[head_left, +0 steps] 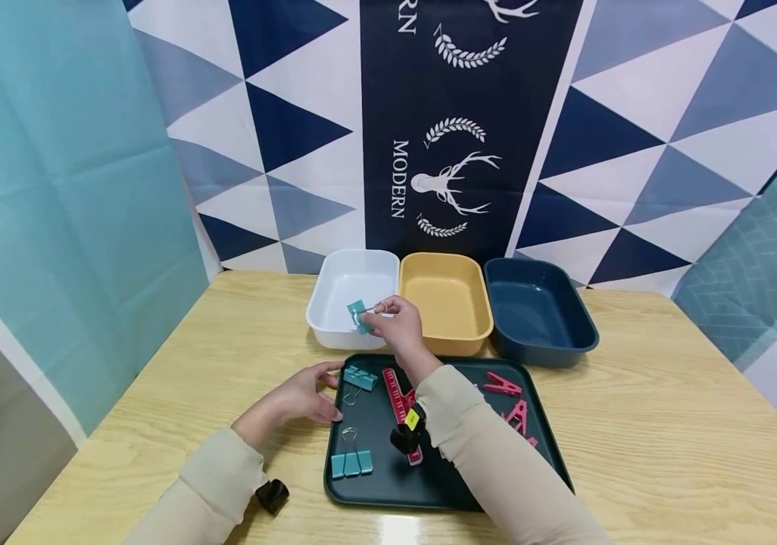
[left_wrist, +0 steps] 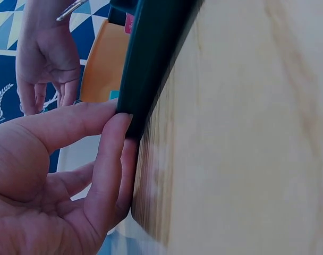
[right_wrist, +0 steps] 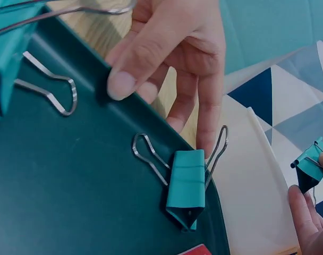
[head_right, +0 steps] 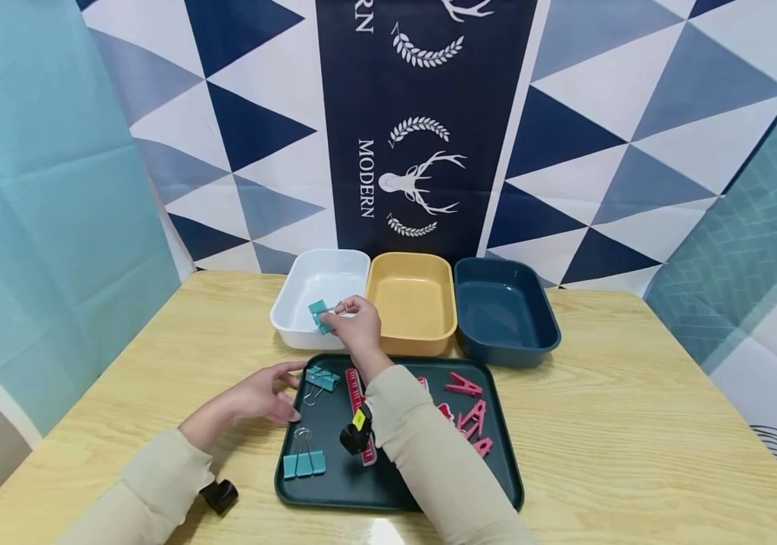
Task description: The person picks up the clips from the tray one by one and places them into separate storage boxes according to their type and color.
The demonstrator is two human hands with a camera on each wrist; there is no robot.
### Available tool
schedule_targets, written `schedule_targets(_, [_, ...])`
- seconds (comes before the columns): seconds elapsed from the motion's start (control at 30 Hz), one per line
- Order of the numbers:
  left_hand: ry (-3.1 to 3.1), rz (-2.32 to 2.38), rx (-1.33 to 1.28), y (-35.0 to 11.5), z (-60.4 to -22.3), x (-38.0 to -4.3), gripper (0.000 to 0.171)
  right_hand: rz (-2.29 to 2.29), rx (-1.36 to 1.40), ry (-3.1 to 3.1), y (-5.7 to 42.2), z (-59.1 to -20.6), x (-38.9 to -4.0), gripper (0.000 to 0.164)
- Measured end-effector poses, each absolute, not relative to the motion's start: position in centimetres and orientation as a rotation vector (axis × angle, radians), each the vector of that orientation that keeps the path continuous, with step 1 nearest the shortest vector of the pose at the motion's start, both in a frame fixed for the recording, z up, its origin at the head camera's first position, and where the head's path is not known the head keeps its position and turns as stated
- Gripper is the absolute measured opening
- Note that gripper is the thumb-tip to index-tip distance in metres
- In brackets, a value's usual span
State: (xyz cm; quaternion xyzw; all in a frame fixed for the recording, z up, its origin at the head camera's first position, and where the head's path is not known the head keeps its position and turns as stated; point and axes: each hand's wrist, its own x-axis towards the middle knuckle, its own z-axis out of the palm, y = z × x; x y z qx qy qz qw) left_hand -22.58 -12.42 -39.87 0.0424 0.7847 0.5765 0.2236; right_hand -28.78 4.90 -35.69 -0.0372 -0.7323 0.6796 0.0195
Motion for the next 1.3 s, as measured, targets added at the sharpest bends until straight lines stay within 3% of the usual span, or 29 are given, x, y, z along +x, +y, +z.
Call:
schedule_targets(0.53, [2.206, 1.565, 0.16, -12.3, -39.9, -22.4, 0.085, 2.033, -0.207, -2.23, 4.4, -35.4, -30.3, 0.025])
schedule_targets(1.03, [2.196, 1.564, 0.151, -12.4, -40.0, -22.5, 0.085, 2.079, -0.325, -2.222, 4.2, -34.9, -31.5, 0.014])
schedule_targets(1.3, [2.187, 1.568, 0.15, -12.3, -40.0, -22.5, 0.085, 2.109, -0.333, -2.226, 4.1, -34.9, -31.6, 0.017])
